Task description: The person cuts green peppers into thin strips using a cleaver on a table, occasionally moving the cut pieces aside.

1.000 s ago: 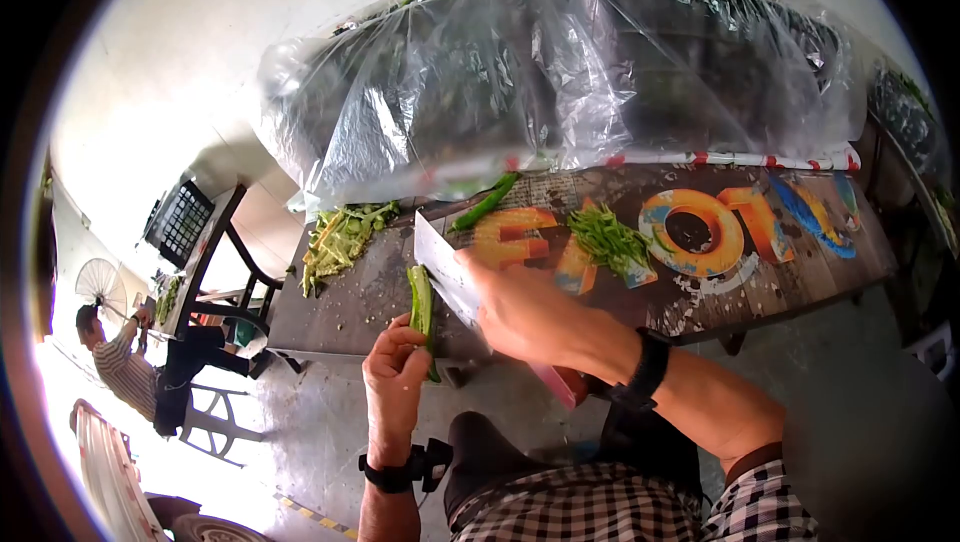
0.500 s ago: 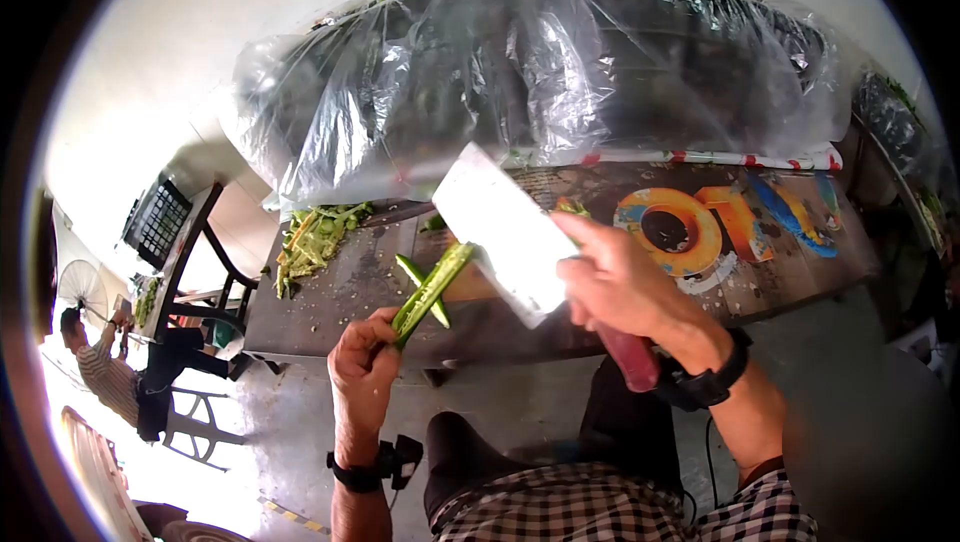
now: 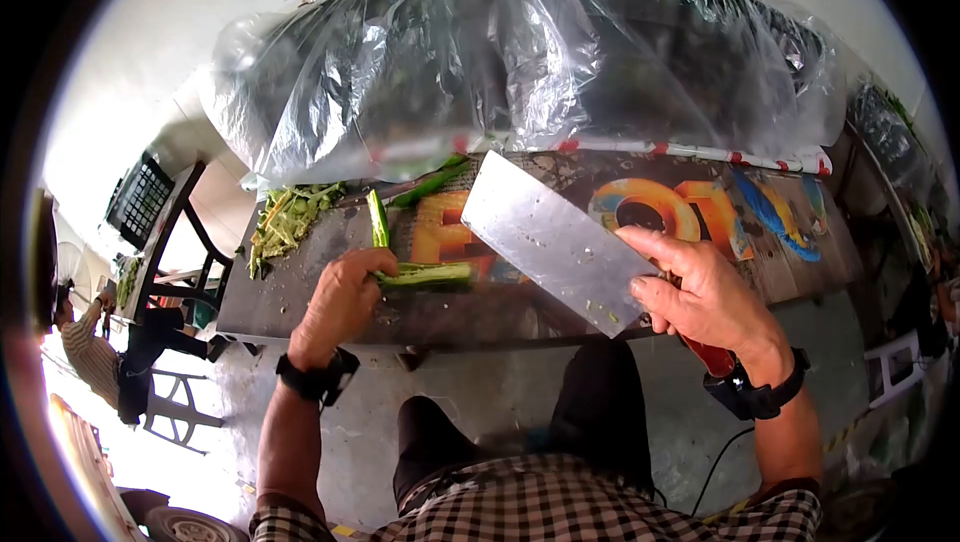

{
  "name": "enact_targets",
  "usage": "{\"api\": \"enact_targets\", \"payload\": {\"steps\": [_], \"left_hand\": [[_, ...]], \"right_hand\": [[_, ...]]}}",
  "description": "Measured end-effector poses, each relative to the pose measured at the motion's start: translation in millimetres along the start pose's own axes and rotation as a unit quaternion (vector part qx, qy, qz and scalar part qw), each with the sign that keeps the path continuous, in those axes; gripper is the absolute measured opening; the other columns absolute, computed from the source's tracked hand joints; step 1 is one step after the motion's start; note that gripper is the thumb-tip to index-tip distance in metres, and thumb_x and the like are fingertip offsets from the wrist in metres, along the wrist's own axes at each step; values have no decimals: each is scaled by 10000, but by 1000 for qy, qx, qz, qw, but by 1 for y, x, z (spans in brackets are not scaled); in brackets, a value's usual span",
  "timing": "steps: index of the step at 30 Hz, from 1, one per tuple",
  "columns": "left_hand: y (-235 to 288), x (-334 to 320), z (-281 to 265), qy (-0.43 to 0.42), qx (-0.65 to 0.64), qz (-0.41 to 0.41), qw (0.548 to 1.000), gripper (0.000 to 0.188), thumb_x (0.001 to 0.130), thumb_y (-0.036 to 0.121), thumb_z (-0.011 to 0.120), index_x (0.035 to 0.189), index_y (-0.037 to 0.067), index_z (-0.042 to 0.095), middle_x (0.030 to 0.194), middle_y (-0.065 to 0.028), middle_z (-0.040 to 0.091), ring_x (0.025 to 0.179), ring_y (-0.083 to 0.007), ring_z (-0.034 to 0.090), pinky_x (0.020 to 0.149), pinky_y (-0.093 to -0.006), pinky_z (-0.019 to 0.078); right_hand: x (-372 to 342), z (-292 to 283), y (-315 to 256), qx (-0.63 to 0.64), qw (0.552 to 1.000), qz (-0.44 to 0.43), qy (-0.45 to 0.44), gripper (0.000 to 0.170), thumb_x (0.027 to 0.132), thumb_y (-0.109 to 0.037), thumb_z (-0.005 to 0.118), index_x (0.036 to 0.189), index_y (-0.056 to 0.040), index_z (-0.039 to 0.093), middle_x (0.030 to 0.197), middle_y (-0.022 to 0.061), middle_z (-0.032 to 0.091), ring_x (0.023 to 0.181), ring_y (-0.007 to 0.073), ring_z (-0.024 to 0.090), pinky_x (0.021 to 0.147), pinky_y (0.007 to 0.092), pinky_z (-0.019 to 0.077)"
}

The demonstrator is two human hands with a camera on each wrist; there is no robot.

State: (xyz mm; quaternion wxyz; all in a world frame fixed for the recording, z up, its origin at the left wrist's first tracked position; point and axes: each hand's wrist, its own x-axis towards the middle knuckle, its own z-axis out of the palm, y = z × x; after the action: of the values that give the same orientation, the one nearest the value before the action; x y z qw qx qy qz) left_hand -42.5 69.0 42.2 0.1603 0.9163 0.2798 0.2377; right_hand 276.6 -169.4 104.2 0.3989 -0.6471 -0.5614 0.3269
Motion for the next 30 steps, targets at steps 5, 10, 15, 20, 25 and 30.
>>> {"api": "enact_targets", "payload": {"steps": [5, 10, 15, 20, 25, 30], "left_hand": [[-10, 0, -6, -40, -79, -24, 996, 286, 707, -99, 518, 934, 14, 649, 970, -125, 688, 961, -340, 641, 881, -398, 507], [-2, -6, 10, 27, -34, 56, 998, 257, 718, -93, 561, 920, 20, 672, 1066, -128, 671, 1031, -327, 614, 893, -401, 504], [11, -23, 17, 95, -13, -6, 995, 151, 757, -29, 649, 889, 21, 704, 1093, -120, 660, 1058, -318, 596, 921, -401, 487], [14, -28, 43, 191, -33, -41, 980, 103, 762, 7, 688, 864, 22, 679, 1065, -109, 659, 1050, -333, 587, 932, -415, 472], [20, -29, 50, 219, -35, -59, 973, 140, 759, 2, 674, 893, 32, 646, 1099, -114, 654, 1103, -357, 571, 964, -428, 457], [20, -28, 48, 201, -58, -67, 976, 204, 759, -25, 639, 953, 37, 634, 1159, -125, 643, 1154, -374, 551, 999, -433, 443]], "right_hand": [[8, 0, -3, -46, 999, 6, -22, 493, 909, -26, 567, 1399, -36, 513, 825, 27, 651, 579, 60, 542, 556, 231, 481], [22, 2, -22, -42, 997, 19, -68, 482, 912, -35, 577, 1391, -41, 529, 840, 26, 659, 568, 55, 532, 559, 229, 479], [38, 11, -42, -82, 988, 48, -120, 476, 908, -46, 587, 1382, -44, 543, 854, 51, 685, 558, 56, 563, 567, 235, 501], [56, 18, -51, -108, 984, 35, -140, 463, 900, -63, 600, 1361, -55, 566, 788, 63, 687, 550, 74, 589, 580, 250, 518], [56, 26, -64, -194, 973, -2, -126, 460, 877, -69, 624, 1336, -65, 588, 675, 79, 650, 549, 94, 580, 586, 272, 503], [56, 28, -69, -224, 963, -13, -152, 465, 873, -56, 615, 1337, -73, 589, 629, 84, 634, 556, 101, 593, 595, 272, 507]]}}
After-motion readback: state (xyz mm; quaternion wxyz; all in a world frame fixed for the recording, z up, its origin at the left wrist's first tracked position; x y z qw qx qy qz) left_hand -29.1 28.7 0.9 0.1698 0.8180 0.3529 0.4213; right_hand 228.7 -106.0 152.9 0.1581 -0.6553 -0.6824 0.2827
